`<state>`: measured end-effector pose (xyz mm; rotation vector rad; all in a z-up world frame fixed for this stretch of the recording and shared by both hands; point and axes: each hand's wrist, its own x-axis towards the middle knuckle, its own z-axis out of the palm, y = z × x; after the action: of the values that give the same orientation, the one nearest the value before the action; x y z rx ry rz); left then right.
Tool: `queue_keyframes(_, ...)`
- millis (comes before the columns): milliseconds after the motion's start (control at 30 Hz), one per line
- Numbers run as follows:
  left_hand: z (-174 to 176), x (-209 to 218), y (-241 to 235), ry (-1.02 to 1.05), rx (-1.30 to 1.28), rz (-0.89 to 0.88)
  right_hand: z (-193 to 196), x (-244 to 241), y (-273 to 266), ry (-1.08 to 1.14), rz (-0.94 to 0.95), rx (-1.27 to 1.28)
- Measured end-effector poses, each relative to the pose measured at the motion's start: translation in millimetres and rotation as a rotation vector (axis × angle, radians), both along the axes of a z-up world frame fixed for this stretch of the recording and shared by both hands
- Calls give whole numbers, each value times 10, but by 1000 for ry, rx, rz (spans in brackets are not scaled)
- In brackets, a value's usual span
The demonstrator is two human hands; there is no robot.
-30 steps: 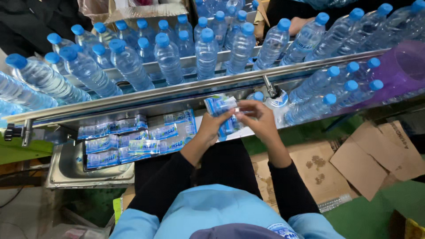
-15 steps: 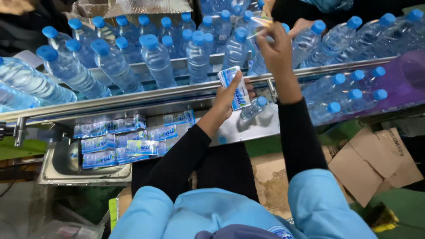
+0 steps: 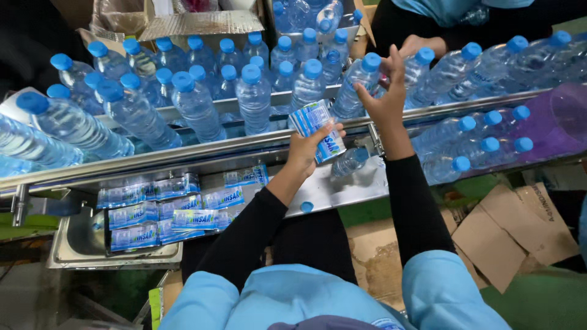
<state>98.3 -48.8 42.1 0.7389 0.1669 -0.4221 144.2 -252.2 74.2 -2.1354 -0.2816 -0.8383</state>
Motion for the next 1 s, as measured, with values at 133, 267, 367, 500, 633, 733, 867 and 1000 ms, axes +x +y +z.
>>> queue_keyframes(133, 59, 33, -122, -15, 18, 19, -250, 49, -133, 18, -101, 23)
queue_keyframes(267, -1, 50, -293, 131, -32, 74, -104, -315, -63, -27, -152, 37)
queue_keyframes(367, 118, 93, -298, 214, 127, 95, 241, -613, 235, -22, -54, -29)
queue_keyframes(500, -91, 44, -457, 61, 207, 153, -197, -566, 209, 337, 190, 457)
queue_keyframes(633, 443, -183, -335, 42, 293, -89, 97, -398, 171, 345, 131, 1073)
queue_keyframes(733, -200, 65, -479, 54, -83, -64, 400, -270, -66, 139, -31, 741)
queue_keyframes(867, -548, 183, -565, 47, -79, -118, 609, 89, -263, -238, -107, -255)
queue_keyframes(1000, -383, 142, -563, -10, -42, -74, 190, 406, -495, -252, -105, -301)
